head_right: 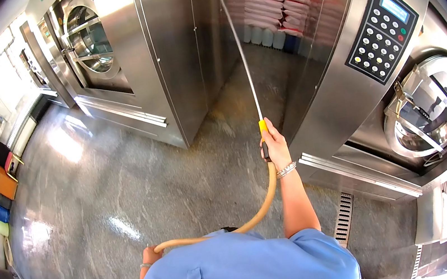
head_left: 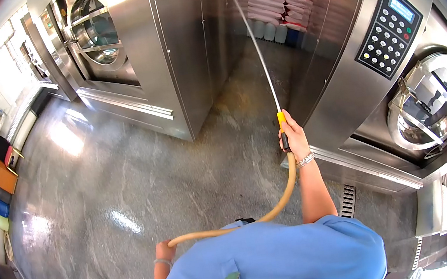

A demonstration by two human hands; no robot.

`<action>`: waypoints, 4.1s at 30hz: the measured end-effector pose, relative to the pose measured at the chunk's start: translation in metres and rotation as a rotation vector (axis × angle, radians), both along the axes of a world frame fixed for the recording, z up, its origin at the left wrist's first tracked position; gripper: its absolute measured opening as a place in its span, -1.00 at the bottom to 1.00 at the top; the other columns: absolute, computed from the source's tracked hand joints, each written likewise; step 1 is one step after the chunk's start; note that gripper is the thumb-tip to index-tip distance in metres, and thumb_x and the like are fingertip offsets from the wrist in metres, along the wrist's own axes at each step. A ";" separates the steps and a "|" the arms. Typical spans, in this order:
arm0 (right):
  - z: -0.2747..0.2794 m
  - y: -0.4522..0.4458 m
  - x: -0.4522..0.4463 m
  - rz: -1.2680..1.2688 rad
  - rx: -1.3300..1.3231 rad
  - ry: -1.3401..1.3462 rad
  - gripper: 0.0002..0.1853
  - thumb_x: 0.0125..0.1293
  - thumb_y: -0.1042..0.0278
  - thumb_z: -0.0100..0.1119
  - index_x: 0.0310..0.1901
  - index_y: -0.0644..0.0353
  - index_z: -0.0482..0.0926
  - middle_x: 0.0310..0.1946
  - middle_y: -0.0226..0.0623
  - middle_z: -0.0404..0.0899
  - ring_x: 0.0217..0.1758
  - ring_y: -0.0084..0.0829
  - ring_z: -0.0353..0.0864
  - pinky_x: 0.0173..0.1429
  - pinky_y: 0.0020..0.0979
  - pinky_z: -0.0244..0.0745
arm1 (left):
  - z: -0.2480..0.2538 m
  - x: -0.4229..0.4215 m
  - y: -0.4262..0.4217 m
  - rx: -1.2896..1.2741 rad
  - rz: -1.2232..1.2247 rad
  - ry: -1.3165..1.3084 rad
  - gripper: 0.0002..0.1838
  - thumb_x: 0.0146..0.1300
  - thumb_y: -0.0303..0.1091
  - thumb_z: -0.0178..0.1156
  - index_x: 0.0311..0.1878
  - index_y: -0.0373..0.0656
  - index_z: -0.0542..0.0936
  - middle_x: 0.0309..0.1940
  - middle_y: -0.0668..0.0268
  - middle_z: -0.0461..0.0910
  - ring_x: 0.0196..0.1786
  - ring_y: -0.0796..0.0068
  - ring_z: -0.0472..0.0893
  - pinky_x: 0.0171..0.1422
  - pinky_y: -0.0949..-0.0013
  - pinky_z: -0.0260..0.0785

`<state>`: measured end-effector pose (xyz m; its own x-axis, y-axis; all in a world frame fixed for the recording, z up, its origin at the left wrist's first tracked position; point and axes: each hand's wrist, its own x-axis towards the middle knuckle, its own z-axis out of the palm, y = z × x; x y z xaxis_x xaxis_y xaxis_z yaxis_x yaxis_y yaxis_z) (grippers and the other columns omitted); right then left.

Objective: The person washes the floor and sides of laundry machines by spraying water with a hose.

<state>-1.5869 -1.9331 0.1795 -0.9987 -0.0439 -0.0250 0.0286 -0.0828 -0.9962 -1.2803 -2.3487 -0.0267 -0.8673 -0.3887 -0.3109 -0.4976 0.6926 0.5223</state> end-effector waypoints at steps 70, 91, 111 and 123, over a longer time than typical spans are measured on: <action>-0.167 0.131 -0.033 0.357 0.113 -0.471 -0.51 0.28 0.28 -0.14 0.25 0.02 0.10 -0.63 -0.36 0.39 -0.79 -0.53 0.36 -0.80 -0.51 0.23 | -0.027 0.092 0.240 -0.030 0.379 -0.384 -0.78 0.01 -0.19 0.22 -0.37 -0.13 0.61 -0.50 0.07 0.56 -0.37 0.13 0.58 -0.28 0.25 0.40; -0.120 0.137 -0.058 0.347 0.317 -0.137 -0.53 0.29 0.19 -0.15 0.22 -0.01 0.11 -0.54 -0.29 0.37 -0.65 -0.52 0.30 -0.64 -0.50 0.21 | -0.029 0.189 0.436 0.304 0.703 -0.430 -0.77 -0.02 -0.15 0.16 -0.32 -0.01 0.62 -0.35 0.18 0.58 -0.23 0.18 0.56 -0.15 0.22 0.39; -0.145 0.102 -0.022 0.399 0.415 -0.368 -0.78 0.10 0.24 0.01 -0.21 0.02 0.33 -0.53 -0.32 0.36 -0.60 -0.42 0.37 -0.53 -0.39 0.37 | -0.061 0.248 0.411 0.310 0.776 -0.360 -0.69 0.03 -0.08 0.19 -0.39 -0.16 0.58 -0.41 0.13 0.58 -0.37 0.21 0.57 -0.28 0.20 0.37; -0.139 0.103 -0.006 0.142 -0.055 -0.145 -0.47 0.24 0.37 -0.06 0.25 0.03 0.10 -0.66 -0.39 0.34 -0.82 -0.53 0.30 -0.80 -0.50 0.20 | -0.027 0.220 0.352 0.210 0.621 -0.287 -0.68 0.01 -0.16 0.22 -0.44 -0.31 0.58 -0.59 0.07 0.56 -0.45 0.27 0.60 -0.39 0.29 0.37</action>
<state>-1.5927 -1.8297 0.0408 -0.9686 -0.1888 -0.1617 0.1865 -0.1220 -0.9748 -1.0605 -1.9966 -0.0532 -0.3776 -0.6912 -0.6162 -0.9052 0.1355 0.4028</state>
